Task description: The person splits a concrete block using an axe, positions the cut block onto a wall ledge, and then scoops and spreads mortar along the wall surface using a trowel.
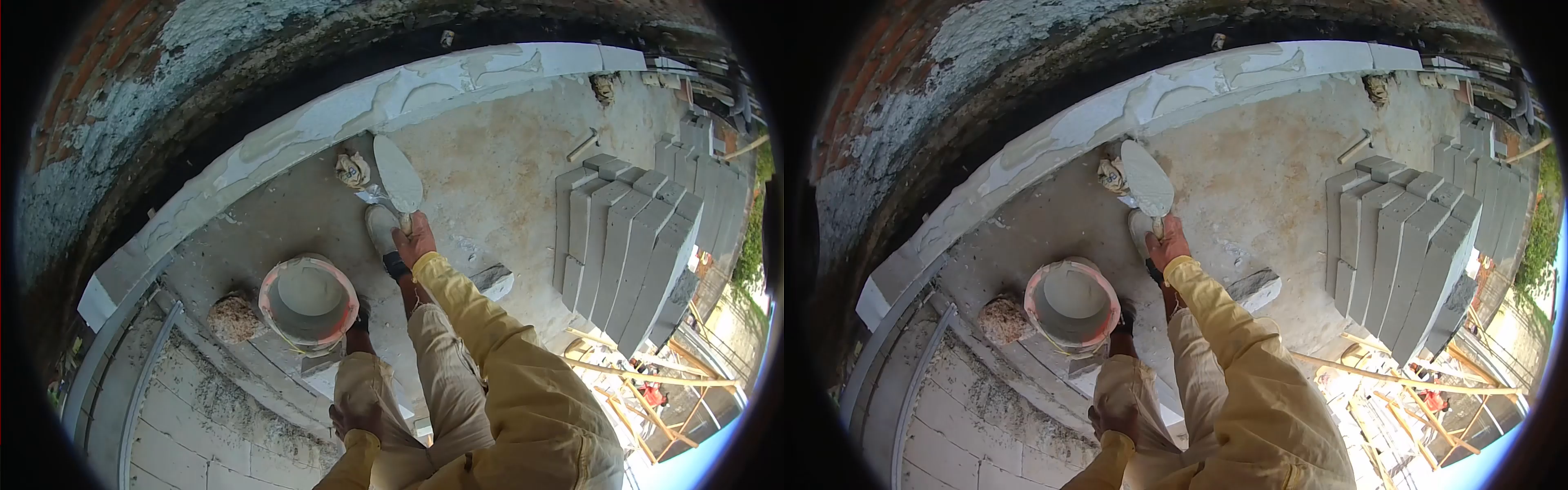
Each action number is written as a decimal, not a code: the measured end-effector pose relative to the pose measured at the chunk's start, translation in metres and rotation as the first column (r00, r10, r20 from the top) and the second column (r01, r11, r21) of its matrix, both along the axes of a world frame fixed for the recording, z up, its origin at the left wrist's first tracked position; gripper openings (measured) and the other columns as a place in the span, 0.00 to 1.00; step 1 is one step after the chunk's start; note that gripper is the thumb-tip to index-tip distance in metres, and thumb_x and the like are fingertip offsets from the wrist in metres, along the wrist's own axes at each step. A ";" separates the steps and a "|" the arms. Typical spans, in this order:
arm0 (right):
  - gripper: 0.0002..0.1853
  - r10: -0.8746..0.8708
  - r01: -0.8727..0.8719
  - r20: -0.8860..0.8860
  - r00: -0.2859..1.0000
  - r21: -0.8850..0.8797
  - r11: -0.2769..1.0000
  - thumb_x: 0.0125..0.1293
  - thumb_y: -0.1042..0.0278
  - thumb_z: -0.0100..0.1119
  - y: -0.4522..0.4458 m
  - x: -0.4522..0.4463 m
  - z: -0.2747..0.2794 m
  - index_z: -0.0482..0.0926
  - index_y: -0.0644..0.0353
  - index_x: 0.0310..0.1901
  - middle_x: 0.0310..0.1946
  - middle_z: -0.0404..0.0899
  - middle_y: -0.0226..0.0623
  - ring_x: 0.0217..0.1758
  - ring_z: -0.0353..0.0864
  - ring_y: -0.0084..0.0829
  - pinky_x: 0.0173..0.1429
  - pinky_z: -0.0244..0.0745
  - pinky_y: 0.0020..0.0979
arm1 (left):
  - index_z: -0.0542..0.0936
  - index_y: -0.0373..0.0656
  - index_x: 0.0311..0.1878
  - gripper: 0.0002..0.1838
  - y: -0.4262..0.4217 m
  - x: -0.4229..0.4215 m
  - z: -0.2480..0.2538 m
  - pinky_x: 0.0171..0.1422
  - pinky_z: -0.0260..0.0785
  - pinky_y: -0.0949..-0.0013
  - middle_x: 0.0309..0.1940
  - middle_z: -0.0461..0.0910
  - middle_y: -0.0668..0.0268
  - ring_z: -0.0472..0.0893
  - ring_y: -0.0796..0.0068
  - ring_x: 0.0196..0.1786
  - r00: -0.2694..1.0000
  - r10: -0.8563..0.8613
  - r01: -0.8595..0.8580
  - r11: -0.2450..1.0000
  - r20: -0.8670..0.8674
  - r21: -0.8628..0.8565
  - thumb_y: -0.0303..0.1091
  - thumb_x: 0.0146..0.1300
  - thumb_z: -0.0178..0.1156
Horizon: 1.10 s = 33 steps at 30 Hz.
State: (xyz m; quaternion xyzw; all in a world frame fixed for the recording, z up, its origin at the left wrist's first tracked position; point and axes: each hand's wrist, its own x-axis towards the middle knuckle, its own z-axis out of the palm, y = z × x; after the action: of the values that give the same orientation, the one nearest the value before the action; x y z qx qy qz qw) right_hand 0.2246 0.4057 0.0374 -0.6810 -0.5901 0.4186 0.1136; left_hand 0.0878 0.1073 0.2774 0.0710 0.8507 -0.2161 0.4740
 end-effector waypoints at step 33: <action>0.17 -0.161 -0.475 -0.567 0.808 -0.787 0.394 0.63 0.63 0.62 -0.129 -0.226 0.142 0.73 0.58 0.52 0.27 0.74 0.30 0.21 0.75 0.23 0.23 0.73 0.30 | 0.62 0.64 0.72 0.46 -0.067 -0.010 0.010 0.76 0.49 0.46 0.73 0.55 0.51 0.57 0.48 0.74 0.880 0.414 -0.440 0.895 0.231 0.073 0.61 0.49 0.67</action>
State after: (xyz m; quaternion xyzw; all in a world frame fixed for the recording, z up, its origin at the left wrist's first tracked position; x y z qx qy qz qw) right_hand -0.0010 0.2763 0.1794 -0.4116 -0.2695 0.8578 -0.1488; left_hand 0.0779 0.0402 0.2879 -0.0670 0.8023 -0.0444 0.5915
